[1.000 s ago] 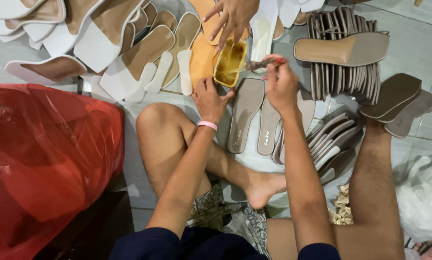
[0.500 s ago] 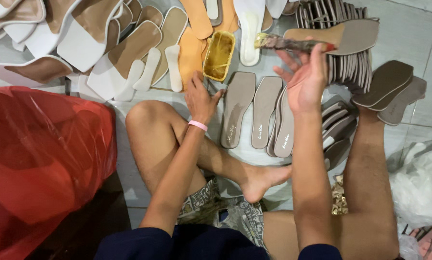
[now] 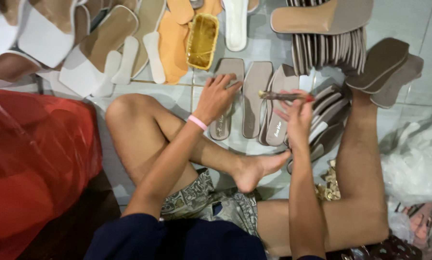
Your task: The person sits on the floor and applies glue to shoe insoles using a brush, then places white inserts onto the glued areas. They repeat this process on multiple insoles, arranging them on the floor.
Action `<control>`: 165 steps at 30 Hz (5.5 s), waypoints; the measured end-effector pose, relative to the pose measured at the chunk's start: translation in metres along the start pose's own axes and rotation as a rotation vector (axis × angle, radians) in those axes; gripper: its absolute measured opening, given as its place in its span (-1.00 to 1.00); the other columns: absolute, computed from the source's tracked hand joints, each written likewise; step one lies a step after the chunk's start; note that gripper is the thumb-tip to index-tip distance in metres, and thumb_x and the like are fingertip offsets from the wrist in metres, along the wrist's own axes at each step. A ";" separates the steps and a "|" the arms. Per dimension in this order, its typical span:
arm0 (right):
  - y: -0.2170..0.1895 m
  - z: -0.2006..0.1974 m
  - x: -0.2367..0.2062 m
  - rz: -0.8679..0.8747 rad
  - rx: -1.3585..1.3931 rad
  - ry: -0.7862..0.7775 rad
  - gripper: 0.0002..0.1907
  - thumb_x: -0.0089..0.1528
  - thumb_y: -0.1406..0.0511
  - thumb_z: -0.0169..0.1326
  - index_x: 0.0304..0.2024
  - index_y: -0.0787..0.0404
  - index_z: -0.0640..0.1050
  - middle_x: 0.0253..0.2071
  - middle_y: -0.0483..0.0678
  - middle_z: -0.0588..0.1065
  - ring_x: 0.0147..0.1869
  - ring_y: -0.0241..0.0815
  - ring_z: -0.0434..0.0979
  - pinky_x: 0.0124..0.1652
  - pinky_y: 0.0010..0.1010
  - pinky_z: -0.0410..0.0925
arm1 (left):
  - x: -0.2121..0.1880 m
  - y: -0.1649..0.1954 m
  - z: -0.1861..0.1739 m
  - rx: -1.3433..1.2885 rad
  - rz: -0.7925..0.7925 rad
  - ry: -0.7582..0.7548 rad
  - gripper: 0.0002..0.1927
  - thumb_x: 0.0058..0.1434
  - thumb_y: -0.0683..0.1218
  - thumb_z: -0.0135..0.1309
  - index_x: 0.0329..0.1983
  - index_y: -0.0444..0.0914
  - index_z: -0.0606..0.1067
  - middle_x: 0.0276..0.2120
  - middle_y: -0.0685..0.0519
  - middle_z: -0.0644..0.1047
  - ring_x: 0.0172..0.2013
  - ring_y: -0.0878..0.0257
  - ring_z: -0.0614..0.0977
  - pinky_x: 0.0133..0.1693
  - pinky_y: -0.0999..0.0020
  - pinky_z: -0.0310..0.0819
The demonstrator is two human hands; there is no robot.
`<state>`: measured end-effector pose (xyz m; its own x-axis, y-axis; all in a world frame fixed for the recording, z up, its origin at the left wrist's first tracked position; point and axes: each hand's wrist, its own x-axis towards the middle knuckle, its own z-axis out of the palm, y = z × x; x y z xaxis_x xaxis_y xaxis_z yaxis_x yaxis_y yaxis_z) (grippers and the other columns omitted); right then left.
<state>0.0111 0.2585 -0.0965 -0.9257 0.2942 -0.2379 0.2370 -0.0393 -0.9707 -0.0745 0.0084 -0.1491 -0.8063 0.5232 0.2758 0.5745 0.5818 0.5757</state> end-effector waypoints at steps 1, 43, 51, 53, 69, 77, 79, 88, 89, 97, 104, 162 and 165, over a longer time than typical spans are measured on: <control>0.005 0.000 -0.005 -0.009 -0.080 -0.004 -0.66 0.47 0.12 -0.22 0.17 0.17 0.31 0.17 0.01 0.49 0.20 -0.09 0.60 -0.01 -0.21 0.59 | 0.004 -0.001 0.002 0.041 0.036 -0.012 -0.62 0.22 -0.09 0.15 0.14 -0.10 0.54 0.14 0.05 0.46 0.15 0.12 0.46 0.11 0.07 0.29; 0.007 0.003 -0.079 -0.440 -0.923 -0.348 -0.57 0.20 0.59 0.04 0.09 0.16 0.49 0.07 0.06 0.58 0.03 0.06 0.65 -0.08 -0.27 0.53 | 0.027 -0.015 0.064 0.106 0.050 -0.093 -0.57 0.20 0.08 0.26 0.16 0.02 0.59 0.30 0.20 0.42 0.35 0.23 0.32 0.31 -0.30 -0.02; 0.005 -0.011 -0.081 -0.264 -0.853 -0.342 -0.58 0.25 0.59 0.02 0.12 0.18 0.53 -0.17 0.10 0.61 -0.07 -0.02 0.70 -0.10 -0.27 0.54 | 0.027 -0.016 0.066 0.114 0.052 -0.082 -0.57 0.19 0.07 0.27 0.15 0.01 0.60 0.30 0.19 0.43 0.35 0.23 0.32 0.31 -0.29 -0.03; 0.000 -0.012 -0.080 -0.244 -0.836 -0.335 -0.59 0.25 0.57 0.02 0.12 0.18 0.52 -0.17 0.11 0.61 -0.07 -0.01 0.70 -0.11 -0.26 0.54 | 0.026 -0.016 0.067 0.107 0.051 -0.083 -0.56 0.18 0.07 0.28 0.15 0.01 0.59 0.30 0.20 0.43 0.36 0.23 0.32 0.31 -0.28 -0.03; -0.012 0.005 -0.023 -0.325 -0.820 -0.416 -0.65 0.31 0.53 0.04 0.12 0.16 0.48 -0.16 0.15 0.60 -0.05 0.11 0.67 -0.14 -0.19 0.50 | 0.026 -0.018 0.068 0.079 0.047 -0.098 -0.58 0.22 0.06 0.26 0.17 0.01 0.59 0.31 0.19 0.42 0.36 0.21 0.32 0.31 -0.30 -0.03; -0.010 0.000 -0.020 -0.310 -0.732 -0.217 -0.59 0.30 0.57 -0.05 0.15 0.17 0.49 -0.18 0.11 0.61 -0.05 0.00 0.72 -0.09 -0.28 0.54 | 0.026 -0.017 0.066 0.073 0.047 -0.089 -0.56 0.19 0.06 0.27 0.17 0.02 0.58 0.31 0.19 0.42 0.36 0.21 0.32 0.31 -0.31 -0.04; -0.006 0.003 -0.021 -0.371 -0.757 -0.153 -0.66 0.36 0.55 0.00 0.15 0.18 0.48 -0.10 0.12 0.62 -0.01 0.01 0.71 -0.09 -0.29 0.53 | 0.026 -0.017 0.066 0.067 0.042 -0.099 -0.56 0.20 0.07 0.27 0.17 0.00 0.59 0.31 0.18 0.42 0.36 0.21 0.32 0.30 -0.31 -0.04; 0.021 0.007 -0.014 -0.593 -0.900 -0.236 -0.61 0.30 0.58 -0.01 0.15 0.22 0.44 0.17 0.09 0.56 0.13 0.13 0.62 0.02 -0.21 0.53 | 0.026 -0.018 0.066 0.081 0.057 -0.086 -0.57 0.21 0.08 0.26 0.16 0.00 0.59 0.30 0.18 0.43 0.36 0.21 0.31 0.30 -0.29 -0.03; 0.023 0.006 -0.018 -0.600 -0.915 -0.246 -0.61 0.29 0.58 0.01 0.14 0.22 0.45 0.16 0.08 0.56 0.11 0.11 0.63 0.00 -0.22 0.54 | 0.026 -0.018 0.066 0.082 0.062 -0.082 -0.57 0.22 0.08 0.26 0.16 -0.01 0.59 0.30 0.18 0.43 0.35 0.21 0.31 0.29 -0.29 -0.04; 0.027 -0.012 -0.080 -0.629 -1.022 -0.338 -0.55 0.19 0.59 0.00 0.10 0.20 0.48 0.15 0.05 0.56 0.09 0.03 0.66 -0.08 -0.28 0.56 | 0.027 -0.018 0.068 0.079 0.041 -0.082 -0.57 0.18 0.08 0.29 0.14 0.03 0.60 0.28 0.22 0.45 0.35 0.24 0.33 0.30 -0.30 -0.02; 0.015 -0.013 -0.094 -0.447 -1.007 -0.399 -0.55 0.14 0.60 0.03 0.07 0.22 0.52 0.09 0.03 0.59 -0.03 -0.01 0.69 -0.22 -0.27 0.53 | 0.026 -0.018 0.068 0.088 0.047 -0.073 -0.58 0.19 0.08 0.29 0.14 0.02 0.61 0.29 0.21 0.45 0.34 0.24 0.33 0.29 -0.30 -0.01; -0.004 0.058 0.007 0.018 0.552 0.291 -0.50 0.34 0.23 0.08 0.30 0.00 0.26 0.18 -0.03 0.42 -0.02 -0.06 0.62 -0.26 -0.31 0.54 | -0.009 -0.005 -0.010 -0.114 -0.111 0.055 -0.54 0.08 -0.33 0.01 0.07 -0.18 0.51 0.13 -0.08 0.50 0.13 -0.06 0.49 0.22 0.01 0.27; 0.006 0.118 0.031 0.066 0.644 0.180 -0.52 0.35 0.29 0.15 0.24 0.08 0.26 0.10 -0.05 0.37 0.05 -0.07 0.62 -0.16 -0.28 0.55 | -0.051 0.009 -0.050 -0.171 -0.124 -0.056 -0.66 0.09 -0.26 0.09 -0.02 -0.28 0.47 -0.07 -0.14 0.52 -0.07 -0.15 0.55 -0.07 -0.01 0.43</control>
<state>-0.0506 0.1549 -0.1138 -0.8382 0.4242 -0.3427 0.0166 -0.6084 -0.7935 -0.0349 -0.0442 -0.1197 -0.8577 0.4904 0.1544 0.4349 0.5321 0.7264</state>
